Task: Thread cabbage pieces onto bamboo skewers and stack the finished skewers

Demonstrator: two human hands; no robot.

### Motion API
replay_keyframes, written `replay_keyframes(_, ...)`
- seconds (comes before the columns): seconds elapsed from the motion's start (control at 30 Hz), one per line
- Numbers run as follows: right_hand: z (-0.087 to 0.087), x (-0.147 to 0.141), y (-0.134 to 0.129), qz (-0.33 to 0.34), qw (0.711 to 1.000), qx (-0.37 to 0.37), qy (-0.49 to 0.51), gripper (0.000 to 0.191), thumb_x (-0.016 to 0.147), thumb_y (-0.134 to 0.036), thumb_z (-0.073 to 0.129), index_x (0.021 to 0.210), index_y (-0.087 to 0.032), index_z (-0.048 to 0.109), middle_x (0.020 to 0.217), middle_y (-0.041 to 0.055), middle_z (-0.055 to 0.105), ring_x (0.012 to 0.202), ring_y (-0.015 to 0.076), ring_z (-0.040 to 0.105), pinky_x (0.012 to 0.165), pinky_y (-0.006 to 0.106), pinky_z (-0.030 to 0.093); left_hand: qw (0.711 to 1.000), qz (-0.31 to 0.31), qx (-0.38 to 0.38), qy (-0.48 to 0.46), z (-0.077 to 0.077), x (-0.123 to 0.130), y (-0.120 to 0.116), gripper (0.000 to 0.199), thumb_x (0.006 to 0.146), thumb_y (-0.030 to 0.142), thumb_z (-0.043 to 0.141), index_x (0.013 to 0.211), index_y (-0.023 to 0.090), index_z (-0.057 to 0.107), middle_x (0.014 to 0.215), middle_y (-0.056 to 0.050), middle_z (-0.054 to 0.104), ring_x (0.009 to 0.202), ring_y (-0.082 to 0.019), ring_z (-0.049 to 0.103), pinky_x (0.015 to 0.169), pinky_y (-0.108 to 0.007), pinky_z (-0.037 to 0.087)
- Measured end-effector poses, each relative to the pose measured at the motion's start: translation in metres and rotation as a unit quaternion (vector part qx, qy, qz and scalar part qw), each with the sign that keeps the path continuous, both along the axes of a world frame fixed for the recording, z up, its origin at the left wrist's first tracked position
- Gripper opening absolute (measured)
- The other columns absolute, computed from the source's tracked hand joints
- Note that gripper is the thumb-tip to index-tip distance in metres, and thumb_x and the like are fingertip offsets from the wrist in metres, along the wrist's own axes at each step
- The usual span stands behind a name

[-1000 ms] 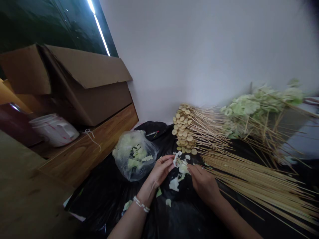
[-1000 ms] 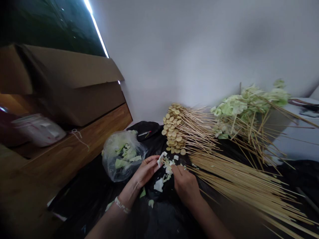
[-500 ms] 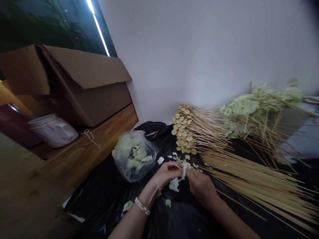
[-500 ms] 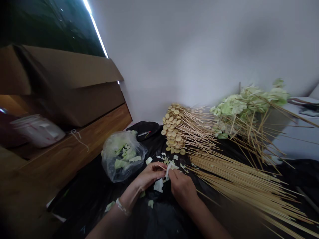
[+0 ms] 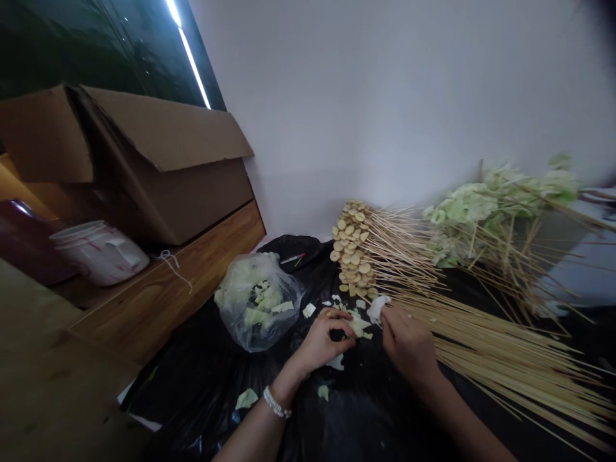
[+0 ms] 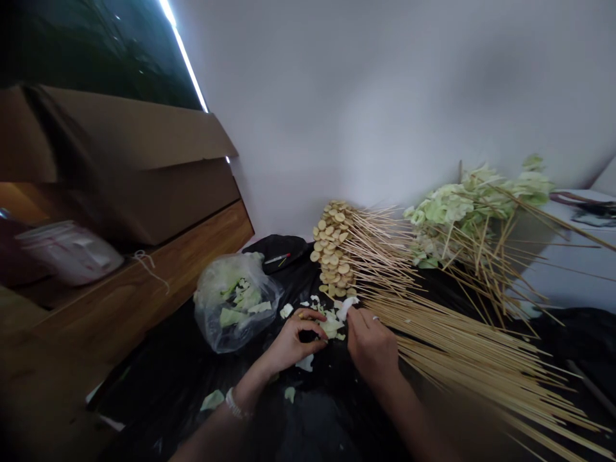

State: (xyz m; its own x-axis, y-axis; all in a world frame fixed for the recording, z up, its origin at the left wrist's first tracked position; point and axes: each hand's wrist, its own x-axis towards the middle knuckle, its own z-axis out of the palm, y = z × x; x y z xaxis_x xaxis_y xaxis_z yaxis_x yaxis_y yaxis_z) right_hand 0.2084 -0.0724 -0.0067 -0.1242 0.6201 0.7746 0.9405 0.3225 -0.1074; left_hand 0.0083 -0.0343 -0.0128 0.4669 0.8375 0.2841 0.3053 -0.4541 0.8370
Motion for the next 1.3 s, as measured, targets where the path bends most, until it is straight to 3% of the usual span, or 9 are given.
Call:
replay_keyframes(0.13, -0.003, -0.003, -0.001, 0.003, 1.000, -0.009, -0.011, 0.020, 0.094, -0.017, 0.044, 0.095, -0.016, 0.065, 0.075, 0.0032, 0.064, 0.066, 0.0147, 0.057, 0.063, 0.025, 0.035, 0.998, 0.047, 0.028, 0.037, -0.004, 0.000, 0.000, 0.022, 0.069, 0.013, 0.072, 0.089, 0.022, 0.067, 0.094, -0.003, 0.067, 0.096, -0.019, 0.058, 0.087, -0.031, 0.042)
replay_keyframes(0.23, -0.003, -0.004, -0.001, 0.004, 1.000, -0.015, -0.004, 0.021, 0.094, -0.018, 0.044, 0.093, -0.016, 0.064, 0.075, 0.0029, 0.065, 0.066, 0.0147, 0.058, 0.063, 0.025, 0.036, 0.997, 0.061, 0.033, 0.035, -0.006, 0.000, 0.002, 0.015, 0.075, 0.016, 0.067, 0.089, 0.021, 0.066, 0.091, -0.003, 0.067, 0.091, -0.019, 0.059, 0.085, -0.030, 0.043)
replay_keyframes(0.37, -0.004, -0.004, 0.001, 0.007, 0.999, -0.015, 0.032, 0.022, 0.095, -0.020, 0.043, 0.104, -0.014, 0.062, 0.086, 0.0058, 0.068, 0.074, 0.0158, 0.061, 0.070, 0.025, 0.041, 0.986, 0.114, -0.068, -0.105, -0.007, 0.001, 0.009, 0.013, 0.075, 0.027, 0.069, 0.082, 0.018, 0.062, 0.078, -0.001, 0.064, 0.073, -0.015, 0.058, 0.070, -0.026, 0.045)
replay_keyframes(0.57, -0.008, -0.007, 0.002, 0.008, 0.998, -0.029, 0.062, 0.029, 0.095, -0.026, 0.044, 0.118, -0.011, 0.055, 0.100, 0.0112, 0.068, 0.084, 0.0190, 0.065, 0.073, 0.028, 0.047, 0.872, 0.092, -0.318, -0.361, 0.001, -0.004, 0.012, 0.033, 0.070, 0.038, 0.076, 0.082, 0.018, 0.052, 0.099, -0.003, 0.065, 0.068, -0.007, 0.056, 0.057, -0.017, 0.042)
replay_keyframes(0.63, -0.009, -0.010, 0.001, 0.035, 0.995, -0.051, 0.079, 0.035, 0.094, -0.032, 0.047, 0.123, -0.012, 0.051, 0.097, 0.0107, 0.068, 0.084, 0.0195, 0.066, 0.074, 0.029, 0.049, 0.836, 0.063, -0.375, -0.395, 0.003, -0.004, 0.010, 0.033, 0.070, 0.036, 0.076, 0.081, 0.018, 0.051, 0.097, -0.003, 0.065, 0.064, -0.005, 0.054, 0.054, -0.014, 0.040)
replay_keyframes(0.73, -0.011, -0.016, -0.003, 0.084, 0.988, -0.085, 0.095, 0.049, 0.091, -0.042, 0.053, 0.130, -0.013, 0.044, 0.099, 0.0112, 0.068, 0.087, 0.0207, 0.066, 0.075, 0.030, 0.051, 0.816, 0.037, -0.409, -0.406, 0.001, -0.002, 0.007, 0.034, 0.070, 0.034, 0.078, 0.081, 0.017, 0.052, 0.081, 0.000, 0.063, 0.060, -0.004, 0.054, 0.052, -0.013, 0.039)
replay_keyframes(0.9, -0.013, -0.024, -0.007, 0.122, 0.977, -0.143, 0.103, 0.060, 0.087, -0.046, 0.056, 0.133, -0.012, 0.039, 0.104, 0.0113, 0.068, 0.092, 0.0224, 0.066, 0.073, 0.032, 0.052, 0.828, 0.004, -0.416, -0.376, -0.002, 0.001, 0.002, 0.038, 0.066, 0.034, 0.081, 0.084, 0.017, 0.053, 0.072, 0.004, 0.059, 0.063, -0.006, 0.058, 0.063, -0.018, 0.046)
replay_keyframes(1.13, -0.009, -0.022, -0.005, 0.131, 0.947, -0.228, 0.185, 0.060, 0.083, -0.039, 0.059, 0.134, -0.014, 0.039, 0.098, 0.0066, 0.069, 0.061, 0.0148, 0.062, 0.062, 0.029, 0.049, 0.894, -0.028, -0.314, -0.320, 0.002, 0.004, -0.001, 0.042, 0.059, 0.025, 0.086, 0.090, 0.015, 0.058, 0.085, -0.002, 0.067, 0.075, -0.011, 0.061, 0.072, -0.023, 0.045)
replay_keyframes(1.3, -0.010, -0.021, -0.004, 0.158, 0.924, -0.258, 0.234, 0.060, 0.083, -0.041, 0.059, 0.134, -0.015, 0.040, 0.097, 0.0069, 0.070, 0.054, 0.0127, 0.057, 0.057, 0.027, 0.047, 0.904, -0.022, -0.294, -0.310, 0.005, 0.005, -0.002, 0.040, 0.060, 0.026, 0.085, 0.090, 0.016, 0.059, 0.085, -0.002, 0.066, 0.079, -0.014, 0.061, 0.076, -0.026, 0.045)
